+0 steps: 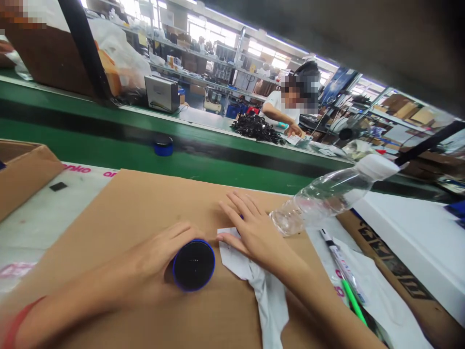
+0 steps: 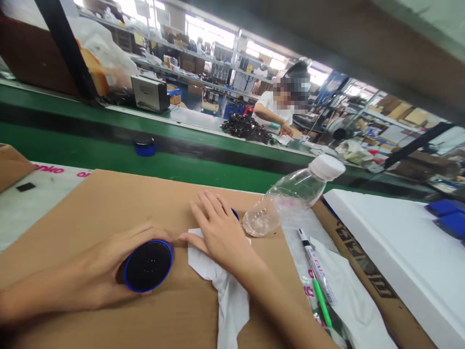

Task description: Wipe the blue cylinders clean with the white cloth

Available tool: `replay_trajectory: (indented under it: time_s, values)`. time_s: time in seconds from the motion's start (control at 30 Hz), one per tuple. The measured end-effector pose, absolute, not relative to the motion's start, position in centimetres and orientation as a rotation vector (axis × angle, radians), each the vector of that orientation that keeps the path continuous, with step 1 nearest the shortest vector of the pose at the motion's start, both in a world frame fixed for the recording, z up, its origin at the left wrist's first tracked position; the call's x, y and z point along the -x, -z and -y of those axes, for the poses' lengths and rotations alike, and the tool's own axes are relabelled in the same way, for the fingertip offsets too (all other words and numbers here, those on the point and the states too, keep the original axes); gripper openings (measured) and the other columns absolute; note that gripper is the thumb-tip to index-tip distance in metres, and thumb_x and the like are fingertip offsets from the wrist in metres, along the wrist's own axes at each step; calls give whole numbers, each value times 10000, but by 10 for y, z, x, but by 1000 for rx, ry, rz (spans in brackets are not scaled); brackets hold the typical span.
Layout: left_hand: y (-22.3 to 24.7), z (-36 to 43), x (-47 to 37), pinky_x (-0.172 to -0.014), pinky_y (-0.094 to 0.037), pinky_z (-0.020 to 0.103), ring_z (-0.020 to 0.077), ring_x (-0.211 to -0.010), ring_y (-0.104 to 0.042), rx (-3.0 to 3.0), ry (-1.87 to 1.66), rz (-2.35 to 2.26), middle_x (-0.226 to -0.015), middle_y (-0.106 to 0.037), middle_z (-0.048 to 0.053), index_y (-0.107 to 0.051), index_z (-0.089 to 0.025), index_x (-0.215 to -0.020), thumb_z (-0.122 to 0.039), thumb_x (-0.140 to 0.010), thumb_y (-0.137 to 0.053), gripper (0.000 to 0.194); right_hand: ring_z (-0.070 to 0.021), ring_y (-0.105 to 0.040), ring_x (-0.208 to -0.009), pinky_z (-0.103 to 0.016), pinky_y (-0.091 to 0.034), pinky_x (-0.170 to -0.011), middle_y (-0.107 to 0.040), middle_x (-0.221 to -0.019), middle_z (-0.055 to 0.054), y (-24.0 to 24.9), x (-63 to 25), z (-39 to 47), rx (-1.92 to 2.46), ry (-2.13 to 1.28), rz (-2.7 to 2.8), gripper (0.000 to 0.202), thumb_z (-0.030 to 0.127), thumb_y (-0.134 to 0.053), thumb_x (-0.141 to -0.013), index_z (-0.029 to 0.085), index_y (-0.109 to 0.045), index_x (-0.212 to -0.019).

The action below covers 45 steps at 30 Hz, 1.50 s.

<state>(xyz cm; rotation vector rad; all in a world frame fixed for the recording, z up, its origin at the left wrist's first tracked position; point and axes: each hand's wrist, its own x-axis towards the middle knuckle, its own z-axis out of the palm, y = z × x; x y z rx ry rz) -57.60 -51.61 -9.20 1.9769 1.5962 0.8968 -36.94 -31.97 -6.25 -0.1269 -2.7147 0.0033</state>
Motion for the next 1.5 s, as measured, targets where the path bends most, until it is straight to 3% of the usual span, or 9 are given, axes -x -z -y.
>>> replay_trajectory:
  time_s: [0.1,0.27,0.5,0.6,0.77,0.97,1.2,1.37,1.5]
  values:
    - [91,516,569,-977,-586,326,231,-1150,-732,-2019,-988,-1487,-1295,-721,42,-573,-319,-1422,-206,-1021,-646,423,-354,-684,-1466,-528,-607,-1194,-743,-1503,-242,57,348,347,6,-33,2591,361,170,-453,-1162,77,-674,-1431]
    - [72,520,561,-973,-622,276,189,-1141,-771,-1896,-1020,-1503,-1294,-762,-55,-563,-392,-1415,-275,-925,-885,598,-208,-804,-830,-310,-677,-725,-811,-971,-79,41,326,374,153,-192,2578,239,71,-476,-1025,151,-663,-1150]
    - [63,526,556,-1064,-605,214,156,-1238,-748,-2052,-908,-1678,-1371,-708,-31,-465,-374,-1468,-172,-948,-695,603,-360,-848,-696,-467,-667,-534,-833,-919,-178,77,320,360,469,40,2696,393,51,-393,-1011,44,-722,-1226]
    - [68,528,555,-1138,-573,220,171,-1334,-722,-2121,-831,-1721,-1442,-688,-5,-422,-358,-1515,-153,-967,-634,623,-302,-818,-611,-397,-634,-499,-804,-786,-98,72,319,355,445,-137,2780,341,24,-436,-913,130,-748,-999]
    - [75,532,553,-1140,-581,234,203,-1362,-715,-2193,-791,-1758,-1455,-671,36,-392,-329,-1540,-143,-996,-558,598,-112,-678,-535,-182,-515,-501,-675,-630,72,35,317,361,435,-688,2892,260,33,-480,-830,242,-618,-763]
    - [78,530,553,-1159,-573,228,181,-1379,-706,-2137,-786,-1701,-1479,-675,24,-404,-332,-1539,-128,-964,-588,637,-123,-666,-648,-212,-503,-574,-680,-743,71,30,309,361,575,-1058,2713,228,134,-491,-1007,274,-647,-916]
    - [77,527,555,-1056,-632,225,171,-1293,-759,-2077,-793,-1682,-1456,-711,1,-421,-373,-1539,-234,-1008,-633,589,-203,-833,-1018,-340,-706,-868,-799,-1181,10,41,287,349,527,-435,2831,274,251,-613,-1126,354,-603,-1381]
    - [81,529,555,-1105,-628,257,193,-1345,-744,-2064,-805,-1681,-1503,-701,17,-421,-365,-1553,-228,-1014,-648,600,-274,-836,-709,-412,-663,-554,-811,-867,-62,48,298,350,363,-208,2937,321,216,-472,-1163,200,-738,-985]
    - [88,535,558,-1145,-642,329,244,-1410,-715,-2066,-753,-1660,-1590,-653,54,-397,-360,-1621,-188,-974,-649,715,-210,-776,-678,-362,-606,-578,-764,-776,-9,35,303,357,381,-320,2839,531,568,-422,-1202,240,-719,-909]
